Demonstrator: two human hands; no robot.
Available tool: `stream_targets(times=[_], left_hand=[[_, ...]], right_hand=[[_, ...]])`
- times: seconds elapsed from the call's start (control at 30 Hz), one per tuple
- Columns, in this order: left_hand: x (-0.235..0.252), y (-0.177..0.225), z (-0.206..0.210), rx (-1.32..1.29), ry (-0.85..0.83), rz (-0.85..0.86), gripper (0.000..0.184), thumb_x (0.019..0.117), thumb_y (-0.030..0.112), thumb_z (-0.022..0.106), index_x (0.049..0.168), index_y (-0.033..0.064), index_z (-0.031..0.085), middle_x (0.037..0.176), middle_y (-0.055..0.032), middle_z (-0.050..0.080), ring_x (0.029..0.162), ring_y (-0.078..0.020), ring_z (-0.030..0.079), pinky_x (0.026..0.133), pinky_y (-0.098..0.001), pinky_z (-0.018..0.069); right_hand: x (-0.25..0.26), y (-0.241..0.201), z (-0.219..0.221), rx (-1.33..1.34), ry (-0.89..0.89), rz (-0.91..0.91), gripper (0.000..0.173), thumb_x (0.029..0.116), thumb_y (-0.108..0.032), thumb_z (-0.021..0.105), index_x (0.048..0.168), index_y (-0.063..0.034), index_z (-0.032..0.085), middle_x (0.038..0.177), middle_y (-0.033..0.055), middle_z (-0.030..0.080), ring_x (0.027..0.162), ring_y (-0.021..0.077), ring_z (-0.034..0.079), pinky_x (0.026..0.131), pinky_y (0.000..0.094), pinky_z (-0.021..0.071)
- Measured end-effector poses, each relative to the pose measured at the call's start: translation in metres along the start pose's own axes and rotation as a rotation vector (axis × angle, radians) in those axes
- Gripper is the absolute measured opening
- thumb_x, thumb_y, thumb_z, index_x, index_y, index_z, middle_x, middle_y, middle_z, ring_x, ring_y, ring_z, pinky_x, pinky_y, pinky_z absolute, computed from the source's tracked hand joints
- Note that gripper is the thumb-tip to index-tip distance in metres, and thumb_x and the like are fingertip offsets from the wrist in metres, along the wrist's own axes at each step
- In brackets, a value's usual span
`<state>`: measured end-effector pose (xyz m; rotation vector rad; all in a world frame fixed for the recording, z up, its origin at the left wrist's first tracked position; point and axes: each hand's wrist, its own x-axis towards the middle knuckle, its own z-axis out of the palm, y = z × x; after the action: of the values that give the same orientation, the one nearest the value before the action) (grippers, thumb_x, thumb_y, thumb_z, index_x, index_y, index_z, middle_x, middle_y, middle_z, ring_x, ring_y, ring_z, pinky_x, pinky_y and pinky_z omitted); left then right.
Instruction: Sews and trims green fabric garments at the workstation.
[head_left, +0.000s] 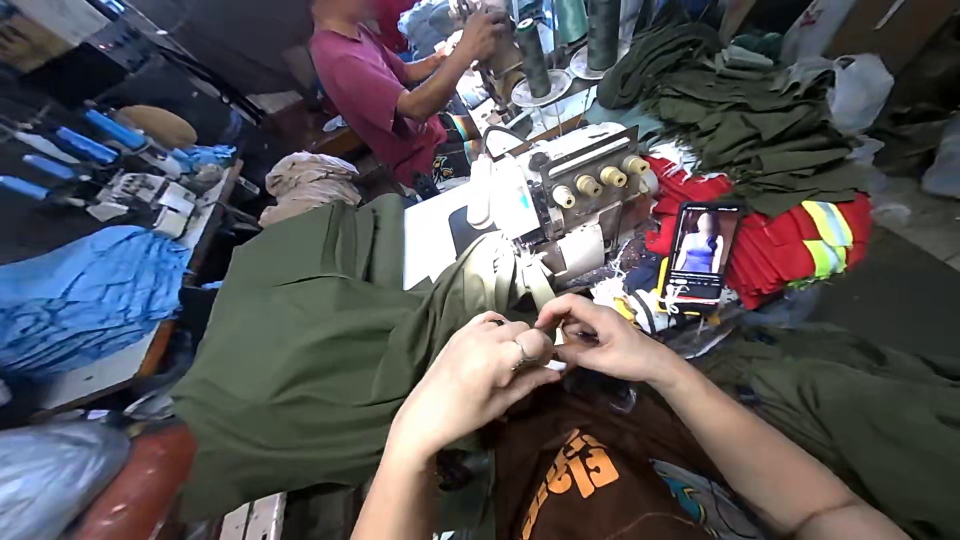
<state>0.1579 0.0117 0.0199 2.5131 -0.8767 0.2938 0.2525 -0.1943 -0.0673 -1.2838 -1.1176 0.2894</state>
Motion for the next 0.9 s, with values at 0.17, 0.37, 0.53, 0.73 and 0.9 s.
stream_targets(times=[0.17,0.37,0.53,0.73,0.9], left_hand=[[-0.005,-0.022,0.013,0.312,-0.023,-0.150,0.018,0.0917,0.009,0.069,0.109,0.0082,0.065,0.100,-0.0165,0.065,0.081,-0.0326,0.067,0.070,-0.0497,0.0551],[-0.015,-0.022,0.010,0.134,0.198,-0.068,0.018,0.0994,0.027,0.068,0.093,0.0112,0.075,0.103,-0.0014,0.075,0.118,-0.0165,0.066,0.118,-0.0503,0.0346],[-0.023,-0.005,0.003,-0.288,0.119,0.087,0.016,0.0990,0.020,0.069,0.092,0.0056,0.070,0.101,-0.0066,0.075,0.111,-0.0162,0.068,0.119,-0.0492,0.0369],[-0.041,0.003,0.011,-0.342,0.040,0.072,0.013,0.0981,0.019,0.070,0.091,0.0090,0.072,0.091,-0.0019,0.073,0.101,-0.0116,0.066,0.112,-0.0393,0.0394],[-0.043,0.033,0.015,0.032,0.012,-0.022,0.019,0.1015,0.025,0.064,0.117,0.0133,0.066,0.091,-0.0030,0.069,0.090,-0.0171,0.067,0.101,-0.0437,0.0461]], right_hand=[[0.003,0.000,0.002,-0.514,0.108,-0.031,0.034,0.0905,-0.021,0.077,0.120,-0.0097,0.066,0.108,0.0098,0.067,0.090,0.0153,0.067,0.078,0.0329,0.0586],[-0.007,0.005,0.001,-0.616,0.201,-0.050,0.013,0.0977,-0.017,0.065,0.107,-0.0115,0.073,0.103,0.0082,0.068,0.084,0.0127,0.066,0.070,0.0282,0.0575],[-0.022,-0.010,0.002,-0.286,0.032,-0.206,0.015,0.1027,-0.010,0.059,0.103,-0.0010,0.071,0.115,0.0128,0.072,0.112,0.0159,0.068,0.097,0.0303,0.0567],[-0.045,-0.020,0.006,-0.409,-0.040,-0.179,0.017,0.1041,-0.018,0.059,0.098,-0.0049,0.068,0.101,0.0082,0.071,0.095,0.0121,0.069,0.082,0.0260,0.0580],[-0.044,-0.017,0.018,-0.411,-0.015,-0.185,0.018,0.1051,-0.018,0.058,0.099,-0.0039,0.067,0.099,0.0081,0.071,0.093,0.0115,0.069,0.081,0.0241,0.0576]])
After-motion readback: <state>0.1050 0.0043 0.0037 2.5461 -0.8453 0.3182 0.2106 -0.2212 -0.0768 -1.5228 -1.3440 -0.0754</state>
